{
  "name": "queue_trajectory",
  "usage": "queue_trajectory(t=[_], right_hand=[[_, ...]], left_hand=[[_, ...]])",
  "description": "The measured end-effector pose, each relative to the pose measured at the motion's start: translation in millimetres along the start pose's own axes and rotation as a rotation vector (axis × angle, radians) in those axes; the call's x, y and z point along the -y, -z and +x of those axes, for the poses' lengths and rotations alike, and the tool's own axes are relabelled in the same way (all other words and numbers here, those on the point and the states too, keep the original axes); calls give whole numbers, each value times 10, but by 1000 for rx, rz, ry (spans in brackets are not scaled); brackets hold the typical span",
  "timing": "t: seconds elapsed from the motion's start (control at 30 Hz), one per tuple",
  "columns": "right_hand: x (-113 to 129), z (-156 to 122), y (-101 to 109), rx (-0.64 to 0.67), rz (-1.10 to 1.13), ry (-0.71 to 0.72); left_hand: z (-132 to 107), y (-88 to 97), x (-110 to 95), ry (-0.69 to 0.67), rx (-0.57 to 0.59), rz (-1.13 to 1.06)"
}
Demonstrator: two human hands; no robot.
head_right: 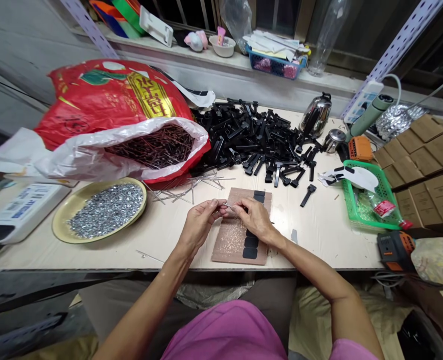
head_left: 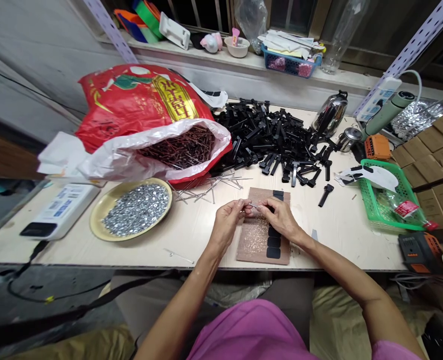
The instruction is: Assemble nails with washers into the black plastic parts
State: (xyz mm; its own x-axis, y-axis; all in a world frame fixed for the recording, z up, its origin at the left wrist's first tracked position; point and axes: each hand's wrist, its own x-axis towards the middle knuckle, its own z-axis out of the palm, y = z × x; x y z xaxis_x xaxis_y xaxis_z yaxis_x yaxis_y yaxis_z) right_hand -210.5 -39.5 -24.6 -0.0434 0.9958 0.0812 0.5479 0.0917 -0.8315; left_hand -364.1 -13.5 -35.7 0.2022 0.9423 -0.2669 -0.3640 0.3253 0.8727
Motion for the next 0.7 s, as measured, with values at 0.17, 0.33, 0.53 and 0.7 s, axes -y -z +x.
queue_trajectory(t=[0.17, 0.33, 0.53, 0.7], right_hand=[[34, -27, 40, 10, -183, 20], [116, -92, 31, -15, -486, 177], [117, -102, -6, -15, -414, 135], [94, -56, 16, -2, -317, 150]], left_hand=[[2, 15, -45, 32, 36, 72], [-30, -4, -80, -25, 15, 217], [-35, -49, -52, -50, -59, 175], [15, -8, -83, 180, 36, -23]])
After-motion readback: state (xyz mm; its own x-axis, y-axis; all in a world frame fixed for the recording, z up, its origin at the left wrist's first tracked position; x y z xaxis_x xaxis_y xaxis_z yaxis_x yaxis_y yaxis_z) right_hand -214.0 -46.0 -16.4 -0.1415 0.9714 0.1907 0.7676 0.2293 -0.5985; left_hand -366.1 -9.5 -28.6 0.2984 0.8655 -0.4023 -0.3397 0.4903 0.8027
